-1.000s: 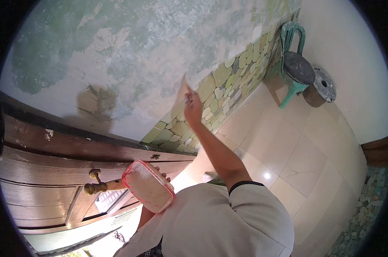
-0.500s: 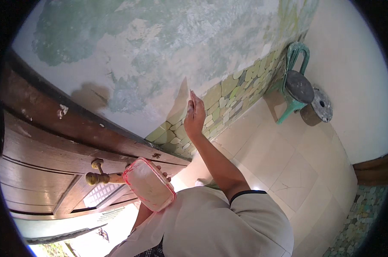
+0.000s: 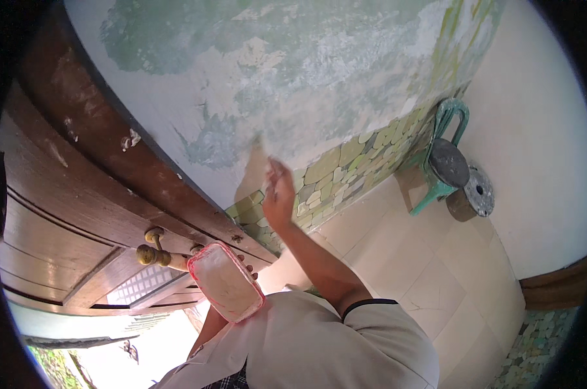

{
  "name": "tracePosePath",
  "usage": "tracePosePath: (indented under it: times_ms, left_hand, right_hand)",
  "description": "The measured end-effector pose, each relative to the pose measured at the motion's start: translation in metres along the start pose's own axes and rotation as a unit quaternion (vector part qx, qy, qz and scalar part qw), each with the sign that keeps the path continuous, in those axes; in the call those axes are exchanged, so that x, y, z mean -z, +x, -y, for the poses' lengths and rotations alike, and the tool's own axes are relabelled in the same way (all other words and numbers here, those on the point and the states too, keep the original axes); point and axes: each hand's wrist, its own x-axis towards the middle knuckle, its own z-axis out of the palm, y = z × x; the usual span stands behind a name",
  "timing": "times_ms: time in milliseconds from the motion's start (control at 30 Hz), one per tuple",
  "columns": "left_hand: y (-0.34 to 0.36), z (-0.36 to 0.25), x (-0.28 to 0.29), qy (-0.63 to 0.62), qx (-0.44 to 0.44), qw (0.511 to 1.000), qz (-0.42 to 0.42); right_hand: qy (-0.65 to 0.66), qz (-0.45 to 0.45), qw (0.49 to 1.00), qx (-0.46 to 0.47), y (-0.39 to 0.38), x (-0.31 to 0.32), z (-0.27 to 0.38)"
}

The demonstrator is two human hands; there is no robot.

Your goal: Applying wall putty or joint compound to a damaged wall surface using a putty knife.

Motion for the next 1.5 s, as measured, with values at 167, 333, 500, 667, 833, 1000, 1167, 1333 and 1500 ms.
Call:
tracePosePath:
  times_ms: [167,333,500,667,833,1000,1167,1333,1500]
  left_hand:
    - [0.000,0.000,-0.009,0.016,0.016,1.000,0.014]
    - [0.004,-0.003,-0.010,0.010,0.007,0.999,0.046]
    - [0.005,-0.004,-0.008,0.003,0.004,0.997,0.076]
    - [0.011,-0.001,-0.004,-0.004,0.006,0.994,0.107]
    - [0.022,-0.004,0.000,-0.006,0.016,0.991,0.136]
    - [0.039,-0.012,0.046,-0.011,0.018,0.985,0.171]
    - [0.051,-0.020,0.084,-0.024,0.027,0.962,0.270]
    - [0.035,0.005,0.007,0.069,-0.051,0.991,0.098]
    - [0.033,0.003,-0.002,0.031,-0.058,0.993,0.098]
  right_hand:
    - [-0.014,-0.050,0.999,0.002,0.037,-0.024,0.000]
    - [-0.045,0.070,0.995,0.046,-0.011,-0.045,0.027]
    - [0.052,0.045,0.998,0.006,0.019,-0.008,0.012]
    - [-0.009,-0.125,0.991,0.039,0.085,0.012,0.013]
    - [-0.053,0.024,0.997,0.054,0.036,-0.029,0.020]
    - [-0.013,0.127,0.990,0.065,0.023,-0.019,0.034]
    - [0.067,-0.057,0.995,0.056,0.087,0.012,0.020]
    - [-0.060,-0.111,0.990,0.057,0.099,0.016,-0.005]
    - [0.084,0.028,0.996,-0.002,0.039,-0.033,0.062]
